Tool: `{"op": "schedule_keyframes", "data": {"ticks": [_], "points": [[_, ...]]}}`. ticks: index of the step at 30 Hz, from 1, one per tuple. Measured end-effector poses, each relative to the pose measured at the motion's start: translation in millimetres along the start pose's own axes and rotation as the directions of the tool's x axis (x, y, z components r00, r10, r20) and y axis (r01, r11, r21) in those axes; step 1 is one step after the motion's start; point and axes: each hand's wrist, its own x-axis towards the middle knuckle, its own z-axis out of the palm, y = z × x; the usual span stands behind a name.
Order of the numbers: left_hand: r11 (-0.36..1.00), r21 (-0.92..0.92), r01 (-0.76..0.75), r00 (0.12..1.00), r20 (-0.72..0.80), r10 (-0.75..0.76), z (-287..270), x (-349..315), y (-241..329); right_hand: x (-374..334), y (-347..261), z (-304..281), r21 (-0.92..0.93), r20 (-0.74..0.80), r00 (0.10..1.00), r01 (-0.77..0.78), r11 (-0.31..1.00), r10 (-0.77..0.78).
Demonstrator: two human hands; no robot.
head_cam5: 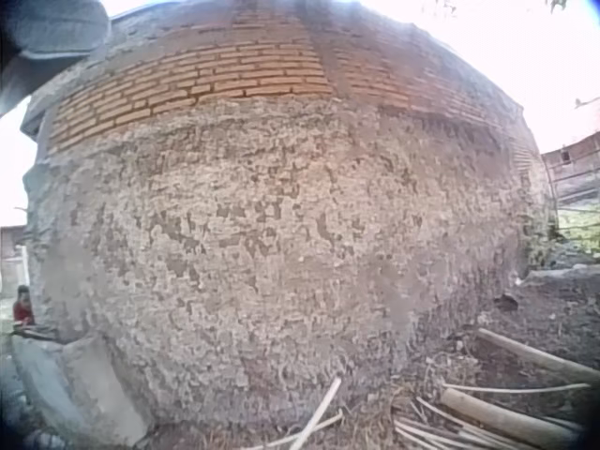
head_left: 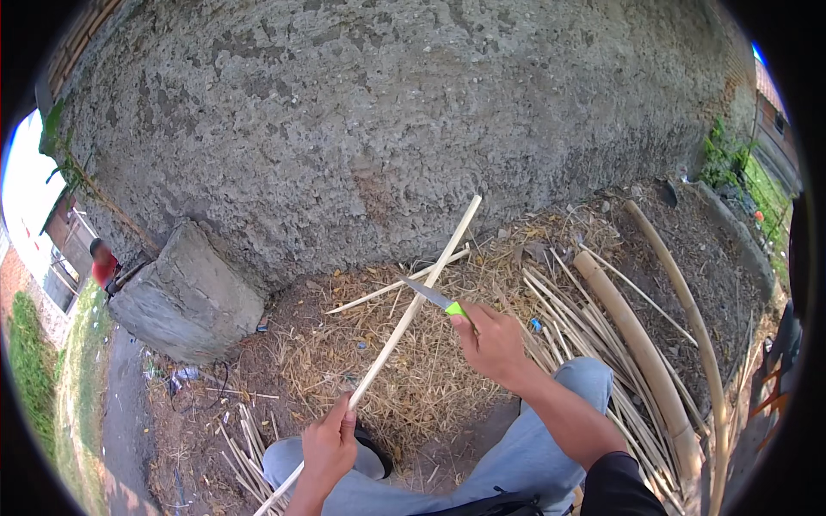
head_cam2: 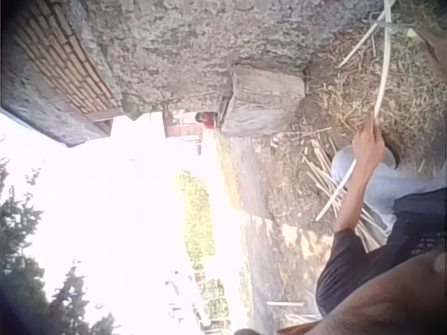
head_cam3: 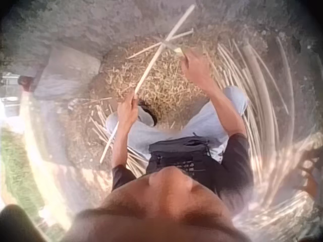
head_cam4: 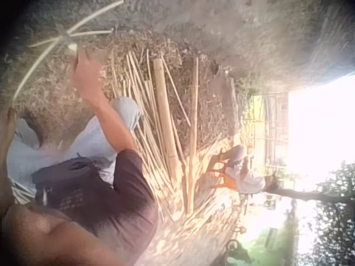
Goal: The person whittles and shapes long bamboo sticks using a small knife, shaving off thin strips and then crossing two sticks together.
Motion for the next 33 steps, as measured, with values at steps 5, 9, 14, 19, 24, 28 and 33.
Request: {"op": "schedule_keyframes", "data": {"ticks": [5,9,14,19,24,28,33], "points": [[0.971,-0.153,0.185,0.983,0.033,-0.182,15,-64,-18,-20,-16,-3,-0.066,0.164,0.984,0.087,0.994,-0.075],[0.927,-0.202,0.315,0.949,0.100,-0.301,17,-110,-17,-24,18,13,-0.129,0.127,0.992,-0.011,0.992,0.028],[0.901,-0.284,0.329,0.944,0.073,-0.321,19,-141,-26,-54,-12,18,0.027,0.238,0.962,0.134,0.991,-0.137],[0.866,-0.297,0.402,0.916,0.138,-0.377,42,-159,-37,-57,2,39,-0.015,0.103,0.987,0.124,0.992,-0.122],[0.907,-0.226,0.354,0.935,0.062,-0.349,29,-167,-28,-55,6,28,-0.042,0.266,0.954,0.153,0.987,-0.137],[0.889,-0.258,0.379,0.924,0.051,-0.379,35,-182,-42,-48,-8,29,-0.070,0.130,0.990,0.066,0.995,-0.057],[0.845,-0.168,0.508,0.854,0.226,-0.469,27,-190,-47,-37,19,31,-0.128,0.199,0.980,0.037,0.991,-0.011]]}}
